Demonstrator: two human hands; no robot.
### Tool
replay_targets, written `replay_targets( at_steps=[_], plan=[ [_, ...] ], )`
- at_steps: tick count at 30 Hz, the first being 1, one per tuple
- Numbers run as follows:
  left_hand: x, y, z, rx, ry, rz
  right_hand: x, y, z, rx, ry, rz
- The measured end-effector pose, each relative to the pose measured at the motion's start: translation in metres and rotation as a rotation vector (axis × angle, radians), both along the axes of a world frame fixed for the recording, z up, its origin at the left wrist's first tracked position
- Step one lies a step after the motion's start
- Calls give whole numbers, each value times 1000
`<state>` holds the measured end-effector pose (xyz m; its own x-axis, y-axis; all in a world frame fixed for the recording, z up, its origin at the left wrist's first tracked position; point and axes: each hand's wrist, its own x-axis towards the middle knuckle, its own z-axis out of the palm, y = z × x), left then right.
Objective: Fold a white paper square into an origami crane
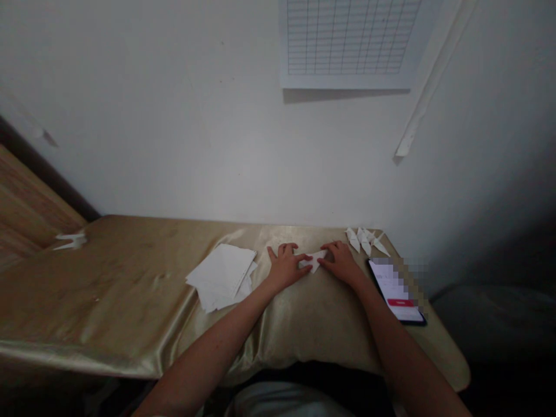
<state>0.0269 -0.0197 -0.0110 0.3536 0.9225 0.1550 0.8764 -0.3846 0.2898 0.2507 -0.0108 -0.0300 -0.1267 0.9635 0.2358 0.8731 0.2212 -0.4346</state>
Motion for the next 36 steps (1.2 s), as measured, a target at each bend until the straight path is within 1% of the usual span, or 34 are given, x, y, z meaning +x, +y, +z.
replay_targets(
  at_steps=[12, 19, 25, 36],
  plan=[
    [1, -2, 3, -24, -30, -3, -6, -10, 12, -51, -2, 32],
    [2, -3, 4, -32, -22, 10, -14, -17, 20, 71, -101, 49],
    [3, -2, 4, -37, -13, 13, -15, -15, 19, 80, -123, 32],
    [2, -1, 2, -29, 5, 14, -10, -7, 16, 71, -129, -55]
  ],
)
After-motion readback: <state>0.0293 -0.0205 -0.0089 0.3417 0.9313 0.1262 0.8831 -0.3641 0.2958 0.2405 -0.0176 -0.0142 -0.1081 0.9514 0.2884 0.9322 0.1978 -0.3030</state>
